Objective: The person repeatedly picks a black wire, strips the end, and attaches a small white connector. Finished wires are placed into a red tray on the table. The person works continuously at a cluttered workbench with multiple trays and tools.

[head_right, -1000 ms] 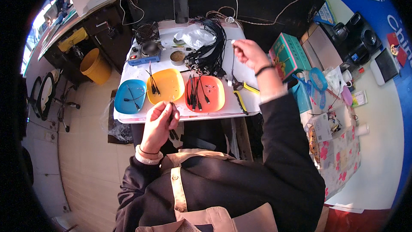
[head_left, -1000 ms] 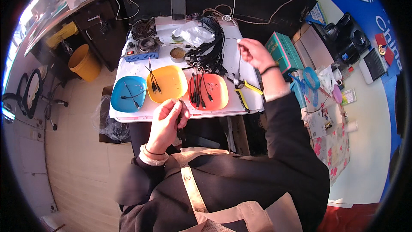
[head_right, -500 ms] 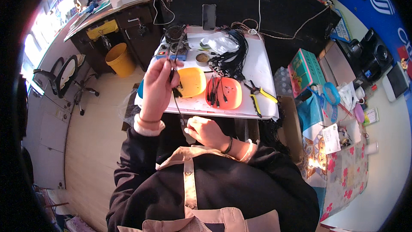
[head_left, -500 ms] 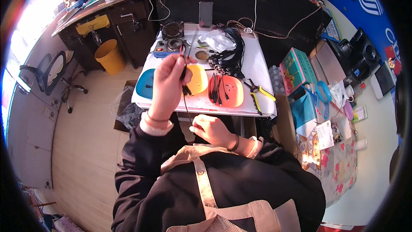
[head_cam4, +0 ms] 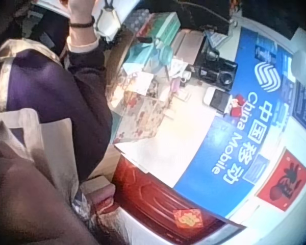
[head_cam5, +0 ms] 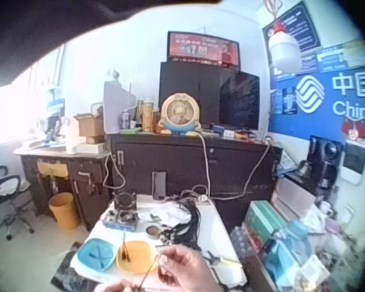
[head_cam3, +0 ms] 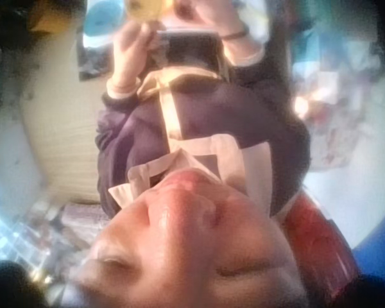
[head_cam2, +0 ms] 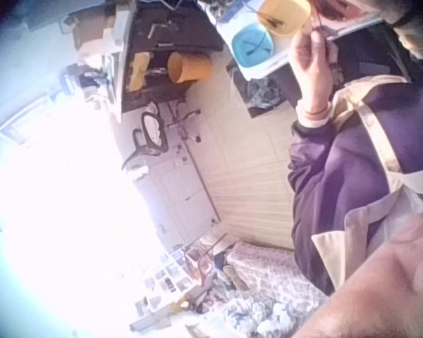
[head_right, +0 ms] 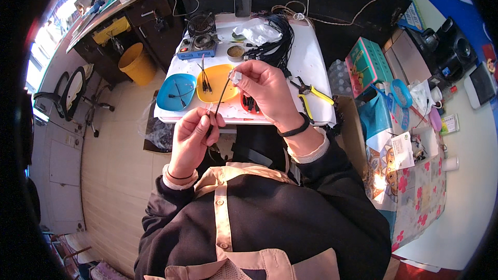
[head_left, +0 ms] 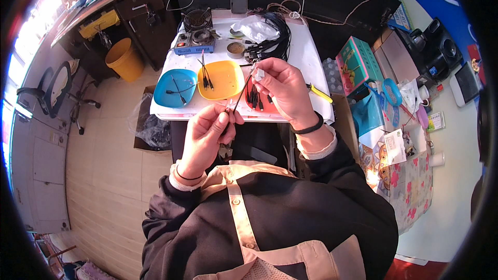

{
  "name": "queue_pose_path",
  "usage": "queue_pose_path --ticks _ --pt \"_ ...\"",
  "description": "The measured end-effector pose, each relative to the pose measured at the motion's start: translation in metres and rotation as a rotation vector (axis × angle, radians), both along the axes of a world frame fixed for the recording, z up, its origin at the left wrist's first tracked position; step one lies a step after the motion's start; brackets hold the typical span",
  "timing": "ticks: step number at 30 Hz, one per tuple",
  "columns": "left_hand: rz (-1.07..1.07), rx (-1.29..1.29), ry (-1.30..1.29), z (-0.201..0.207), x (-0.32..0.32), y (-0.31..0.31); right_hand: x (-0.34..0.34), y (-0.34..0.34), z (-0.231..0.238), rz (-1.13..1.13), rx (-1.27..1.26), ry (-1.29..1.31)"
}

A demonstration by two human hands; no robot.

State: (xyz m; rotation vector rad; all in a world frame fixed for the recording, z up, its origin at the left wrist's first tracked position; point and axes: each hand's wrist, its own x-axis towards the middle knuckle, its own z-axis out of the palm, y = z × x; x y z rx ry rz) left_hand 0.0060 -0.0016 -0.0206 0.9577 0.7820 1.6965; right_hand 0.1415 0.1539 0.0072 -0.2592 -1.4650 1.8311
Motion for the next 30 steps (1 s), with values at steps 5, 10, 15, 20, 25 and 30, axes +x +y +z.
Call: queue_pose_path --ticks 5,10,15,20,25,30 --pt "0.232 -0.088 0.126 0.006 0.003 0.009 0.005 -0.018 -0.005 -0.121 0.243 -0.035" --pt "0.332 0.007 0.31 0.01 0.018 0.017 0.006 -0.035 -0.01 -0.201 0.456 -0.112" --pt "0.246 -0.012 0.172 0.012 0.02 0.013 0.007 -0.039 -0.014 -0.055 0.211 0.01" --pt "0.049 -0.033 -0.11 0.012 0.019 0.009 0.003 -0.046 -0.024 0.263 -0.346 0.233" --pt "-0.033 -0.044 -0.088 0.013 0.018 0.003 0.011 -0.049 -0.017 0.231 -0.314 0.126" --pt "-0.044 -0.093 0.02 0.014 0.023 -0.003 0.017 -0.039 -0.007 0.395 -0.385 0.055"
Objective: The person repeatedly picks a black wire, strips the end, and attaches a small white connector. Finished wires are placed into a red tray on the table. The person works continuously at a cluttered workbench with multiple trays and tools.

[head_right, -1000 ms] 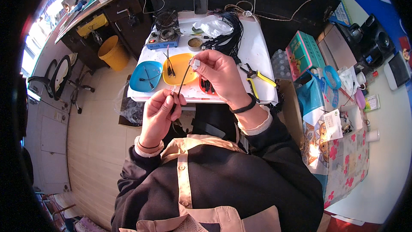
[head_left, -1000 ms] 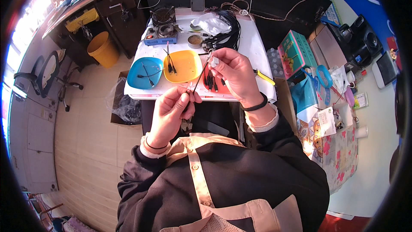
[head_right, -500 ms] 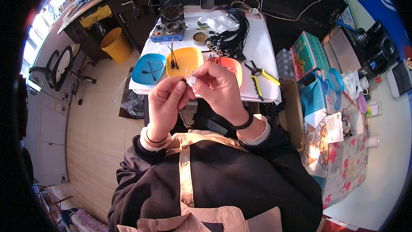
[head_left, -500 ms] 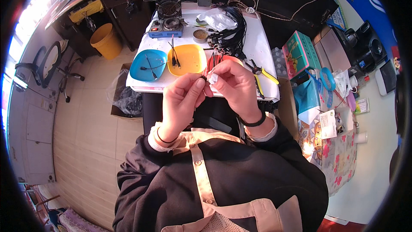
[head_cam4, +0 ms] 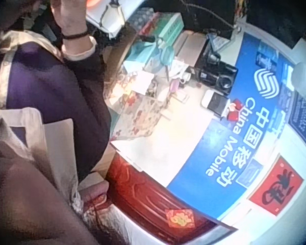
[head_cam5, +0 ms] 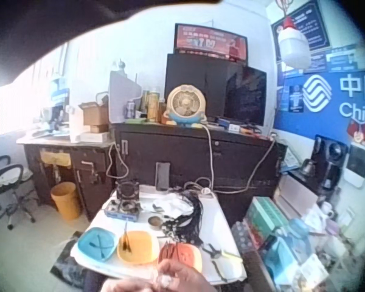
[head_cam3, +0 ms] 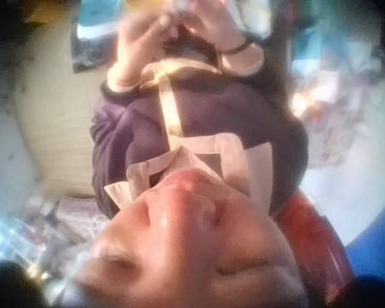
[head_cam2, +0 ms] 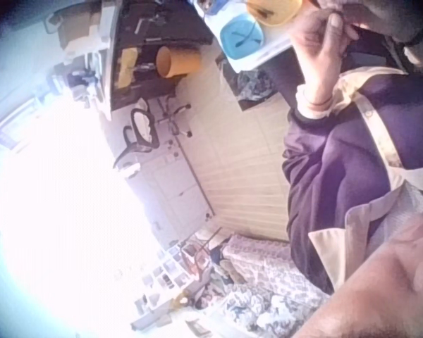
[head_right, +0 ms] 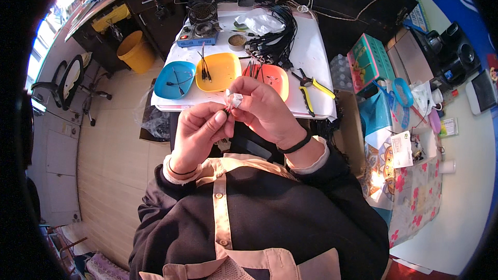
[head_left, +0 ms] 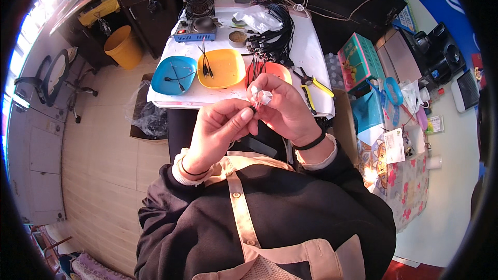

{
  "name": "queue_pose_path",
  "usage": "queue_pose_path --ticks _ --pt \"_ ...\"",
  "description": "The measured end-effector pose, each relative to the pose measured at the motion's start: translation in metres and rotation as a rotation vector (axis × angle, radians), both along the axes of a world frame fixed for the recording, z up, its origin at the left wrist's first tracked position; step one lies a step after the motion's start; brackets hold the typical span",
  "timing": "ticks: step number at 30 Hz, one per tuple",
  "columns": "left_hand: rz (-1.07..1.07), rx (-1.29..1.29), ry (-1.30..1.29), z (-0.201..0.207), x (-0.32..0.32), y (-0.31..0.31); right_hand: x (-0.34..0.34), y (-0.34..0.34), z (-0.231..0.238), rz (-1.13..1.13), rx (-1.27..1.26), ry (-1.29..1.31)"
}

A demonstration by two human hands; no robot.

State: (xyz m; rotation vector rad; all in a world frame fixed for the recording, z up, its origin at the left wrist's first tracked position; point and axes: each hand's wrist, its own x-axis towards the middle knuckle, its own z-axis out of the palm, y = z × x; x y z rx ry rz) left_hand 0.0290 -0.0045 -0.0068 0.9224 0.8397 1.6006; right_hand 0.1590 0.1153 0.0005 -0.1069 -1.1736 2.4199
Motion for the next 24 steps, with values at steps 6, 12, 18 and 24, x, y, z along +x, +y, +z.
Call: queue_pose_path --ticks 6,12,18,24 --pt "-0.113 -0.06 -0.007 0.001 -0.007 -0.003 0.004 0.005 -0.006 0.141 0.005 -0.071" --pt "-0.1 -0.077 0.014 0.002 -0.009 -0.001 0.004 0.015 -0.003 0.101 0.183 -0.154" --pt "-0.034 -0.088 0.091 0.001 -0.016 -0.002 -0.004 0.005 -0.014 -0.165 0.484 -0.135" --pt "0.014 -0.071 0.172 -0.001 -0.02 -0.006 0.0 0.014 -0.005 -0.137 0.524 -0.252"
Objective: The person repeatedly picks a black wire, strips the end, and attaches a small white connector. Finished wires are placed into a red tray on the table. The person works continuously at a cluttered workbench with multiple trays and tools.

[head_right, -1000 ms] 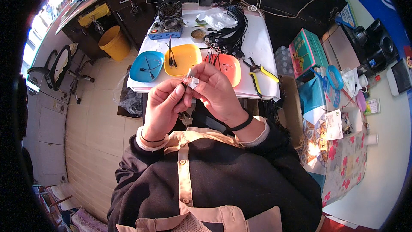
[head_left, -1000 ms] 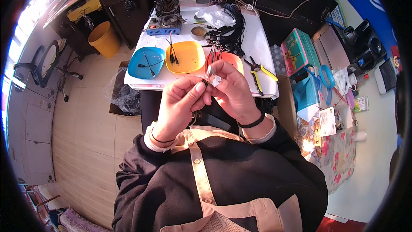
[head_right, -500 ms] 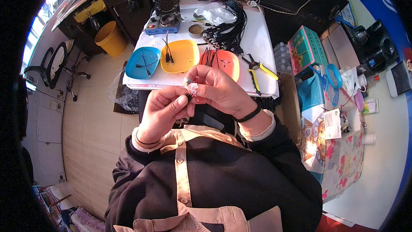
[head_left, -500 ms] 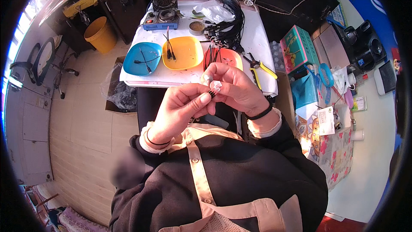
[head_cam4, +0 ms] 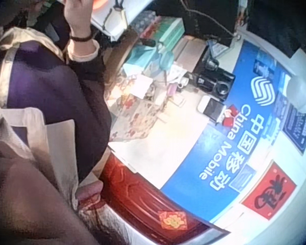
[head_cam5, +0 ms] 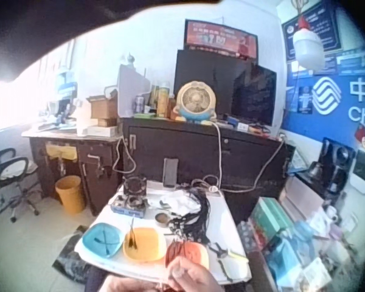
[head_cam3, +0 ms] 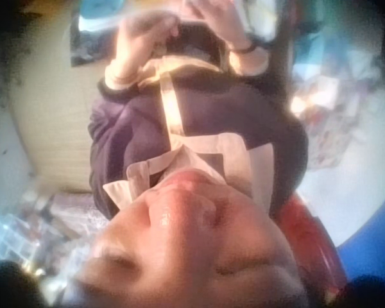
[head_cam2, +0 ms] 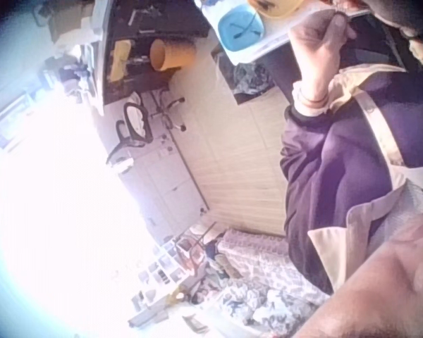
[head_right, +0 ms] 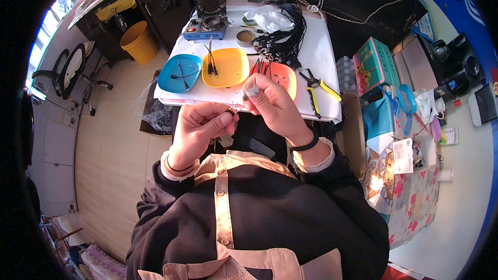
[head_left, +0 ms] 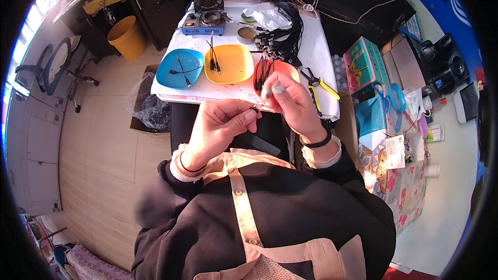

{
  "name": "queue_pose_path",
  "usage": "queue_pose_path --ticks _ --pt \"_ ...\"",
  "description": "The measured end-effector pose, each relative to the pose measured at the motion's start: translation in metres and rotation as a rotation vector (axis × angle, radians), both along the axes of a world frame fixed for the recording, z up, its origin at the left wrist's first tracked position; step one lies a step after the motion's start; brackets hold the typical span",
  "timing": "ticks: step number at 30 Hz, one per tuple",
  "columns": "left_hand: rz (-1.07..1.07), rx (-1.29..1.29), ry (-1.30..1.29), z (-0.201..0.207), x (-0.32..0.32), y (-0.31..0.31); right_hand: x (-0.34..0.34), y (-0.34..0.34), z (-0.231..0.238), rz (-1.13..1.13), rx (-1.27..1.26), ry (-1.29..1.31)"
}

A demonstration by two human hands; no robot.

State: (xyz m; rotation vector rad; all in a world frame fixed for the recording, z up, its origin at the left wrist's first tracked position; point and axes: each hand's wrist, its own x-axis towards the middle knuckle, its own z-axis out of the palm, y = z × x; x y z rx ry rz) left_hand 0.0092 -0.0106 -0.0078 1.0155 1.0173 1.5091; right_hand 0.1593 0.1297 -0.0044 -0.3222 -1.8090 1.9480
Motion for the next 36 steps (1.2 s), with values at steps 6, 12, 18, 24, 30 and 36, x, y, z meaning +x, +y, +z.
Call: queue_pose_path --ticks 6,12,18,24,30,36 --pt "0.082 -0.04 0.139 -0.001 0.005 0.0 0.008 -0.015 0.008 -0.104 0.662 -0.102" --pt "-0.02 -0.198 0.094 -0.003 -0.007 0.003 0.001 -0.002 -0.004 -0.112 0.355 0.114" --pt "-0.169 -0.212 -0.061 -0.004 -0.024 0.005 0.033 0.016 0.012 -0.05 0.729 -0.124" --pt "-0.294 -0.242 0.023 0.002 -0.027 0.012 0.025 0.008 0.018 -0.041 1.063 0.088" --pt "-0.378 -0.228 0.04 0.01 -0.026 0.008 0.021 0.0 0.022 -0.037 1.178 0.19" --pt "-0.012 0.273 0.867 0.012 -0.01 -0.004 0.025 -0.017 0.013 -0.146 0.969 0.062"
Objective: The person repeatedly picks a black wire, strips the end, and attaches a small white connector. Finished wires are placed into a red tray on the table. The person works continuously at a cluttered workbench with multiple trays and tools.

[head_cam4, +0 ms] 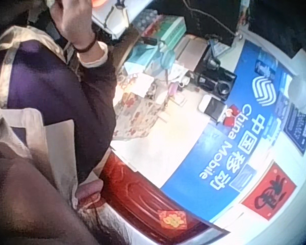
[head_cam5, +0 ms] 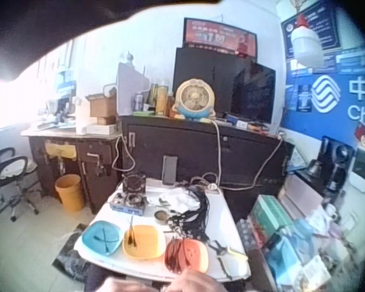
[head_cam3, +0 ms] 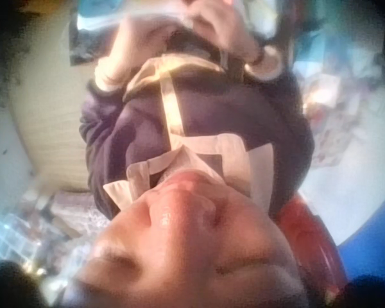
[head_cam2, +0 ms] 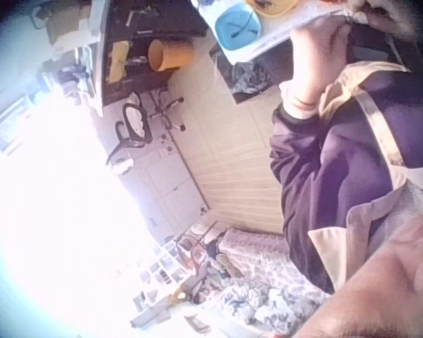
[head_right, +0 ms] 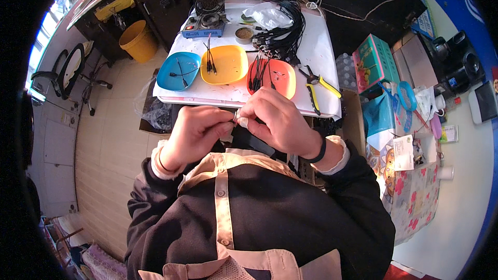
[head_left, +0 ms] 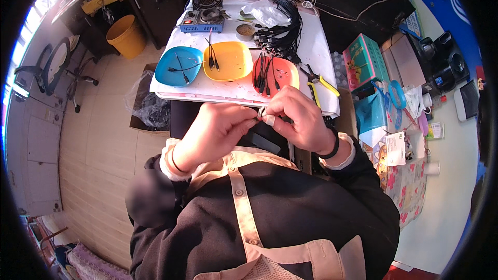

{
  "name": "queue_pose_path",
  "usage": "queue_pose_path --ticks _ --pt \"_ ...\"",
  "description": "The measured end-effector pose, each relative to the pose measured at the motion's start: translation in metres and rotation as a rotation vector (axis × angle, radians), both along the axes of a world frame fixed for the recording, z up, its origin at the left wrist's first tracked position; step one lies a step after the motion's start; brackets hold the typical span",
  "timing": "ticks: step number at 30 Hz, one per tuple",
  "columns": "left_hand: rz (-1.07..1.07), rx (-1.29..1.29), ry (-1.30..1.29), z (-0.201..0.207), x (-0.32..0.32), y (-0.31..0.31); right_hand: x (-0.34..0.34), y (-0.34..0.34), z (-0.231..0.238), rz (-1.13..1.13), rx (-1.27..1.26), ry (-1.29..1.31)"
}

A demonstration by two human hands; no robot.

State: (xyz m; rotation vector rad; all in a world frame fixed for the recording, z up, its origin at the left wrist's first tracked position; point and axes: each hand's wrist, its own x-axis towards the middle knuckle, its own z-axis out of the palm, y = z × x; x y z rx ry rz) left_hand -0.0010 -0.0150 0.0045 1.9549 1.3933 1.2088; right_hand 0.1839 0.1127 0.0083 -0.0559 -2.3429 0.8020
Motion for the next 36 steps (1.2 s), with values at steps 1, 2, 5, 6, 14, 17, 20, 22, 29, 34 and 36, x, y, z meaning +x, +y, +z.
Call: queue_pose_path --ticks 1,2,5,6,14,17,20,22,29,34,36 --pt "0.084 0.229 0.255 -0.001 0.004 -0.002 0.001 -0.004 -0.004 -0.038 -0.175 -0.052" --pt "0.1 0.374 0.423 -0.003 0.008 -0.001 0.003 -0.009 -0.008 -0.075 -0.352 -0.105" --pt "0.155 0.418 0.669 -0.007 0.013 -0.005 -0.001 -0.01 -0.021 0.067 -1.137 -0.169" --pt "0.14 0.379 0.584 -0.009 0.011 -0.002 -0.001 -0.008 -0.023 0.132 -1.331 -0.179" --pt "0.014 -0.232 -0.366 -0.014 0.002 0.004 0.005 -0.001 -0.005 -0.061 0.252 0.134" --pt "-0.03 -0.294 -0.483 -0.013 0.004 0.004 0.002 -0.001 -0.003 -0.06 0.351 0.129" --pt "0.077 -0.216 -0.319 -0.013 0.01 -0.002 0.002 -0.002 -0.01 -0.083 0.235 0.064" --pt "0.167 0.101 0.039 -0.018 0.015 -0.003 0.003 -0.002 -0.019 -0.06 -0.122 -0.065" --pt "0.16 0.249 0.297 -0.033 0.018 0.003 0.009 0.004 -0.033 0.185 -1.339 -0.317" --pt "0.157 -0.148 -0.306 -0.026 0.014 0.002 0.009 0.001 -0.019 -0.099 -0.01 0.029" --pt "0.104 -0.262 -0.4 -0.024 0.014 0.002 0.005 0.002 -0.014 -0.07 0.22 0.089"
